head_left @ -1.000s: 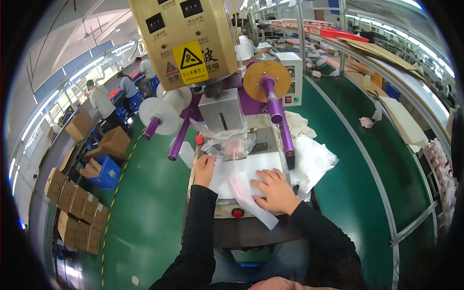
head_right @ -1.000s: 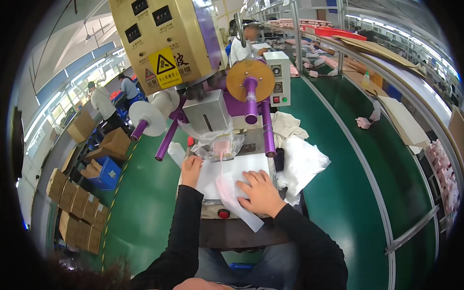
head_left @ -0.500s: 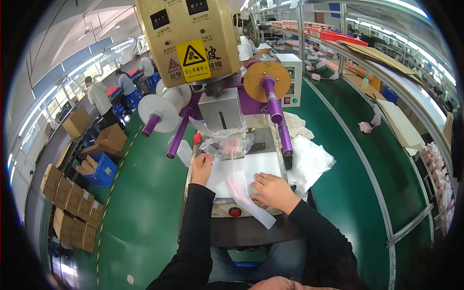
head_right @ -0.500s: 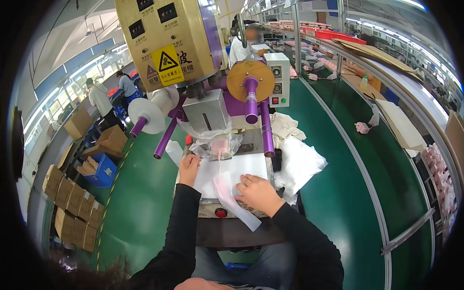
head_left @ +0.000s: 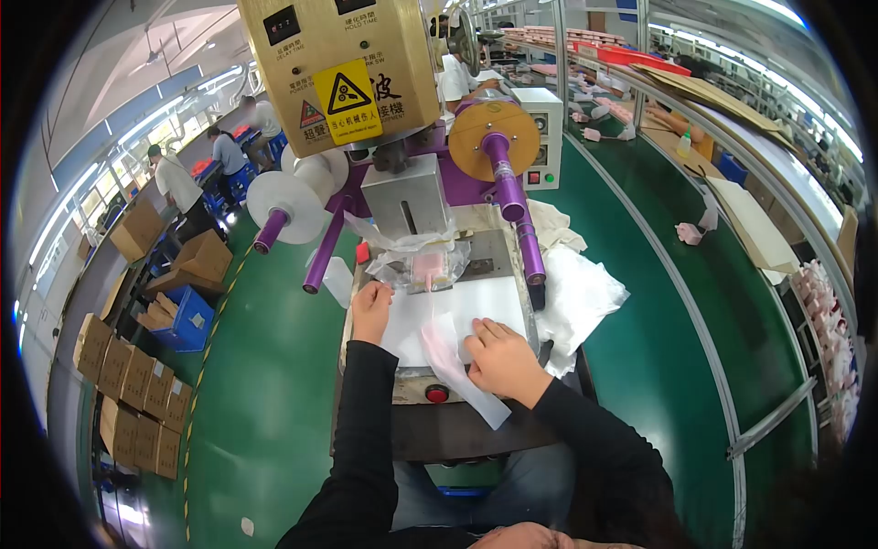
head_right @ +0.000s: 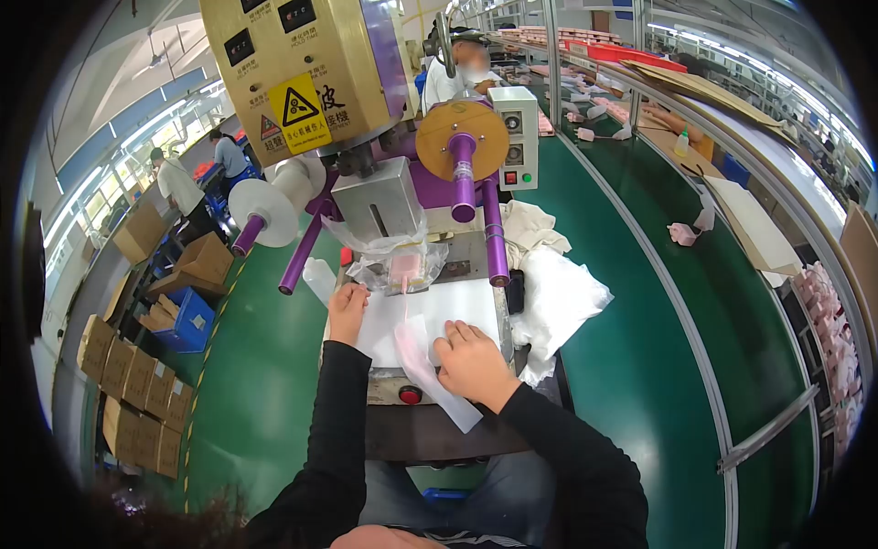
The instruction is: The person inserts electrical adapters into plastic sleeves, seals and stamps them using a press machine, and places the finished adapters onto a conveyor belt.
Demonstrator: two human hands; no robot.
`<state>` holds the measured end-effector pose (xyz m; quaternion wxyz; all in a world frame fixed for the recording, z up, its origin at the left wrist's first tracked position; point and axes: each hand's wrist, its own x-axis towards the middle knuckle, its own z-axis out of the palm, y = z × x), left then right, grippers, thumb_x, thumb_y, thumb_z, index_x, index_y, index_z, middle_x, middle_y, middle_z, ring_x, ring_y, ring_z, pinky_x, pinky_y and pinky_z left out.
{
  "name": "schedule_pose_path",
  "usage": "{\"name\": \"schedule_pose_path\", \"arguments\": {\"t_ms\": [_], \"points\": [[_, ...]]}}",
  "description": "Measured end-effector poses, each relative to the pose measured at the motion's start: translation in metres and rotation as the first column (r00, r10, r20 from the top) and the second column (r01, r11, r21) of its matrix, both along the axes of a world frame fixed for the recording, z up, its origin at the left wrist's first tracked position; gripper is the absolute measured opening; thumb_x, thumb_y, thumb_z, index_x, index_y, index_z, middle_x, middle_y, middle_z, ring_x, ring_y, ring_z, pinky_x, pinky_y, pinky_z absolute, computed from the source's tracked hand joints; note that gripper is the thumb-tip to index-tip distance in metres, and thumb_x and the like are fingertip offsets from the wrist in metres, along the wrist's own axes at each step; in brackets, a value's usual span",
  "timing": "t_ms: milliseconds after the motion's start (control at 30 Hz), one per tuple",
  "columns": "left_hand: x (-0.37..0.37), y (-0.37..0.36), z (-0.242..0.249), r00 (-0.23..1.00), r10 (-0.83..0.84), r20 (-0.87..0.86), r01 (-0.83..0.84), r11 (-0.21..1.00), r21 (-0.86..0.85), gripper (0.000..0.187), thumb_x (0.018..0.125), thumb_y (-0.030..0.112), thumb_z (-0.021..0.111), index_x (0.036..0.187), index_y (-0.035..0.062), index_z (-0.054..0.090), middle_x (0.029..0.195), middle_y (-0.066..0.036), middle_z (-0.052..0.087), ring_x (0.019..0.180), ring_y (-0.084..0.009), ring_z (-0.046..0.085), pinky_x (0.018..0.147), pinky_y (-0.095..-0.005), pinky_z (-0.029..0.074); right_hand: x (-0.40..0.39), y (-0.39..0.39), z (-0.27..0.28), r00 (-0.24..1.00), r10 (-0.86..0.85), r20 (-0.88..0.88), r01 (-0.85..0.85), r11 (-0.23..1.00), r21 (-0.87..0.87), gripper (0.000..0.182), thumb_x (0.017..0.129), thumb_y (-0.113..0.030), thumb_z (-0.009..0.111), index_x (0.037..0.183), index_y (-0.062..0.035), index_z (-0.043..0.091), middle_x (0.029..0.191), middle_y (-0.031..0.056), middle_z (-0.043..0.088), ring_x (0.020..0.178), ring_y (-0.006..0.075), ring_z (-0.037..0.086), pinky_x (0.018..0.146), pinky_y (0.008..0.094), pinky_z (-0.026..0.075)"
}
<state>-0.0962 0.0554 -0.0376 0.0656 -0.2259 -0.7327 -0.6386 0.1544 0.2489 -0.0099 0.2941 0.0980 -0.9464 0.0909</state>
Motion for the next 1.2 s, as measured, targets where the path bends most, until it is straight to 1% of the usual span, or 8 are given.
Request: {"name": "schedule_pose_path", "arguments": {"t_ms": [367, 667, 800, 900, 967, 1033, 1100, 1200], "points": [[-0.004, -0.001, -0.005, 1.0, -0.007, 0.017, 0.007, 1.0, 0.017, 0.026, 0.097, 0.019, 0.064, 0.081, -0.0011, 0.067, 0.069, -0.001, 0.063, 0.063, -0.0078, 0.055, 0.058, -0.0271, 0.041, 0.003, 0.014, 0.009, 0.991, 0.113, 0.07, -0.108, 0.992, -0.069, 0.035, 0.071, -0.015, 0.07, 0.1, 0.0014, 0.064, 0.125, 0.0273, 0.066, 0.119, 0.041, 0.064, 0.105, 0.0438, 0.051], [-0.004, -0.001, -0.006, 1.0, 0.008, 0.002, -0.008, 1.0, -0.012, 0.027, 0.097, 0.021, 0.064, 0.081, -0.0008, 0.067, 0.067, -0.001, 0.062, 0.063, -0.0083, 0.055, 0.057, -0.0278, 0.041, 0.0, 0.011, 0.004, 0.997, 0.066, 0.048, -0.066, 0.998, 0.001, 0.031, 0.069, -0.015, 0.07, 0.096, 0.0011, 0.064, 0.122, 0.025, 0.068, 0.117, 0.0389, 0.066, 0.103, 0.0429, 0.053], [-0.01, 0.0, -0.012, 1.0, 0.015, 0.005, -0.014, 1.0, -0.021, 0.027, 0.097, 0.021, 0.064, 0.082, -0.0005, 0.068, 0.066, -0.001, 0.061, 0.063, -0.009, 0.055, 0.057, -0.0285, 0.041, 0.003, 0.016, 0.017, 0.993, 0.117, -0.006, -0.117, 0.993, 0.003, 0.028, 0.074, -0.019, 0.073, 0.094, -0.0004, 0.065, 0.116, 0.0198, 0.07, 0.112, 0.0355, 0.067, 0.095, 0.0427, 0.055], [-0.008, -0.001, -0.012, 0.994, 0.032, -0.101, -0.037, 0.998, -0.043, 0.025, 0.097, 0.02, 0.064, 0.083, 0.0009, 0.069, 0.066, -0.001, 0.061, 0.063, -0.01, 0.056, 0.058, -0.0293, 0.042, 0.016, 0.025, 0.055, 0.905, 0.227, 0.36, -0.229, 0.973, -0.038, 0.024, 0.083, -0.024, 0.073, 0.091, -0.0026, 0.064, 0.112, 0.0158, 0.071, 0.099, 0.0345, 0.07, 0.081, 0.0444, 0.057], [-0.003, -0.004, -0.004, 0.994, 0.05, -0.099, -0.057, 0.996, -0.068, 0.023, 0.097, 0.02, 0.064, 0.083, 0.0015, 0.069, 0.067, -0.001, 0.061, 0.064, -0.0103, 0.056, 0.058, -0.0295, 0.042, 0.032, 0.022, 0.087, 0.892, 0.256, 0.374, -0.24, 0.967, -0.09, 0.02, 0.087, -0.022, 0.074, 0.093, -0.0049, 0.067, 0.104, 0.0123, 0.072, 0.082, 0.0336, 0.07, 0.068, 0.0432, 0.055], [-0.004, -0.004, -0.005, 0.999, -0.015, -0.046, 0.014, 1.0, -0.022, 0.021, 0.097, 0.018, 0.064, 0.086, 0.0015, 0.069, 0.07, -0.002, 0.062, 0.066, -0.0103, 0.056, 0.06, -0.0292, 0.043, 0.05, 0.012, 0.122, 0.933, 0.346, -0.102, -0.36, 0.901, -0.241, 0.016, 0.084, -0.01, 0.074, 0.098, -0.0044, 0.068, 0.099, 0.0142, 0.071, 0.069, 0.0342, 0.068, 0.059, 0.04, 0.054], [-0.002, -0.004, -0.001, 1.0, -0.005, -0.003, 0.004, 0.998, -0.057, 0.02, 0.097, 0.018, 0.064, 0.086, 0.001, 0.069, 0.071, -0.001, 0.061, 0.066, -0.0096, 0.056, 0.06, -0.0282, 0.043, 0.07, 0.006, 0.148, 0.831, 0.342, -0.439, -0.487, 0.828, -0.277, 0.02, 0.081, -0.001, 0.072, 0.101, -0.0044, 0.069, 0.1, 0.0138, 0.072, 0.068, 0.0304, 0.068, 0.053, 0.0372, 0.051], [-0.002, -0.003, 0.005, 0.997, -0.005, 0.075, 0.009, 0.998, -0.056, 0.02, 0.097, 0.016, 0.064, 0.087, 0.0002, 0.069, 0.072, 0.001, 0.061, 0.066, -0.0077, 0.054, 0.06, -0.0253, 0.041, 0.119, 0.013, 0.18, 0.753, 0.447, -0.482, -0.608, 0.752, -0.253, 0.022, 0.079, -0.002, 0.073, 0.1, -0.0085, 0.07, 0.099, 0.0095, 0.071, 0.069, 0.0244, 0.068, 0.052, 0.03, 0.05]]}}
